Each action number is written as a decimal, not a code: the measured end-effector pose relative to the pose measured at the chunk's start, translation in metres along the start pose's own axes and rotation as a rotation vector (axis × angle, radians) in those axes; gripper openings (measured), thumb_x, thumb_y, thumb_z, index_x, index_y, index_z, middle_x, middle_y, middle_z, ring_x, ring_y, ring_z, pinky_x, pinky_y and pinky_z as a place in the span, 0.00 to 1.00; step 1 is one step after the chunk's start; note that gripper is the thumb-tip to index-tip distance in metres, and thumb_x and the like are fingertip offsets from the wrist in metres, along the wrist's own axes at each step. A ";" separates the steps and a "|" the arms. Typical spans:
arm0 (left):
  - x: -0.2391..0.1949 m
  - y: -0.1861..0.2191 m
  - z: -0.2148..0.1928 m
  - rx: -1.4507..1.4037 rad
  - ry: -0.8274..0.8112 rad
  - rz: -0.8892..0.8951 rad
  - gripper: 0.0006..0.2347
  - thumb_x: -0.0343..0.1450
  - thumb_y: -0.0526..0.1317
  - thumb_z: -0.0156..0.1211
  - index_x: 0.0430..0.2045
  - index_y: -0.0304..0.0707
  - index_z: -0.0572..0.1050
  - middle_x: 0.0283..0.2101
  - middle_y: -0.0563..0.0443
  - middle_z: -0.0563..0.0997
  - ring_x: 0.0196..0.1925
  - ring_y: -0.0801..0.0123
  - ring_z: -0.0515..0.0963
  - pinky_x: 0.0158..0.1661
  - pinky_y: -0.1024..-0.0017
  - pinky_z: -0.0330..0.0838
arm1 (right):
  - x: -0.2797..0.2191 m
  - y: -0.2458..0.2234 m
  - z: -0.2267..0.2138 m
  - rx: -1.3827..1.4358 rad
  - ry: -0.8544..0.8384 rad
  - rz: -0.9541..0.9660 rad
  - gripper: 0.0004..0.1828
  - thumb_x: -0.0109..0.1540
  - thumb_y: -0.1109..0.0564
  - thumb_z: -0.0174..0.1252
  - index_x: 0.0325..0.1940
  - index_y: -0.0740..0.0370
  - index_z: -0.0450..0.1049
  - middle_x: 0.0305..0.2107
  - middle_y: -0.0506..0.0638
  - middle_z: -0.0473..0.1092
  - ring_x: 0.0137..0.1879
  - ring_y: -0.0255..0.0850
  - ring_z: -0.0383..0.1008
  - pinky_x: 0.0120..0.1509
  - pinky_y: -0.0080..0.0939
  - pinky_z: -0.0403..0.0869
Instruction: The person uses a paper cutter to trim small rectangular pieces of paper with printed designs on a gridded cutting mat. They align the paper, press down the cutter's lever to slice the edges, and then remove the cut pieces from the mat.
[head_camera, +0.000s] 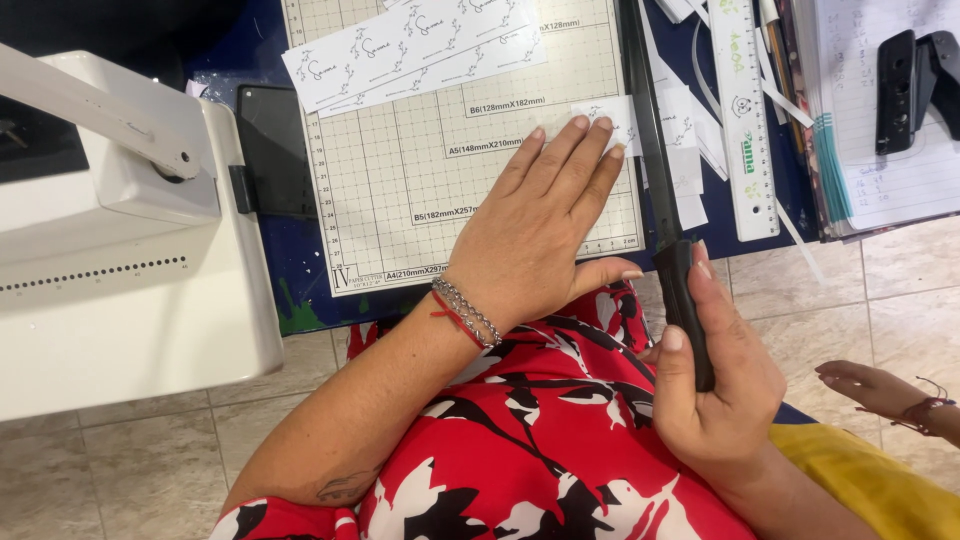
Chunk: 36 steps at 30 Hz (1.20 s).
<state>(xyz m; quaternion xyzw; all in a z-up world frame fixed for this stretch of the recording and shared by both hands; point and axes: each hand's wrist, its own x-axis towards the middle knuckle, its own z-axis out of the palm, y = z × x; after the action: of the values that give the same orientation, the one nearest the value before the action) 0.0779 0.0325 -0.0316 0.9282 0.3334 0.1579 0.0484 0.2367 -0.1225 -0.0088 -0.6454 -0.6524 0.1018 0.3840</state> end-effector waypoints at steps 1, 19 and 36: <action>0.000 0.000 0.000 0.000 0.000 0.000 0.42 0.73 0.72 0.44 0.68 0.31 0.65 0.74 0.38 0.60 0.77 0.53 0.58 0.75 0.54 0.49 | 0.000 0.000 0.000 0.000 0.000 0.000 0.23 0.69 0.67 0.50 0.69 0.75 0.65 0.66 0.74 0.66 0.31 0.37 0.78 0.46 0.34 0.76; -0.001 0.001 -0.001 0.016 -0.014 0.000 0.42 0.72 0.72 0.44 0.69 0.31 0.64 0.74 0.38 0.59 0.78 0.53 0.57 0.75 0.52 0.48 | 0.000 0.001 0.000 -0.035 -0.001 -0.030 0.25 0.69 0.67 0.49 0.70 0.76 0.64 0.66 0.73 0.66 0.66 0.57 0.76 0.69 0.46 0.73; 0.007 0.000 -0.001 -0.033 0.076 -0.006 0.29 0.76 0.58 0.41 0.63 0.31 0.69 0.69 0.38 0.69 0.72 0.51 0.66 0.74 0.50 0.48 | 0.013 -0.007 -0.010 -0.168 -0.023 -0.158 0.27 0.66 0.65 0.54 0.70 0.75 0.64 0.65 0.68 0.68 0.68 0.55 0.74 0.73 0.47 0.71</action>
<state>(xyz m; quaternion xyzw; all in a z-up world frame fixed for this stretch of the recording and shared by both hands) 0.0826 0.0366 -0.0285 0.9196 0.3352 0.1985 0.0515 0.2389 -0.1150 0.0072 -0.6206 -0.7119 0.0238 0.3278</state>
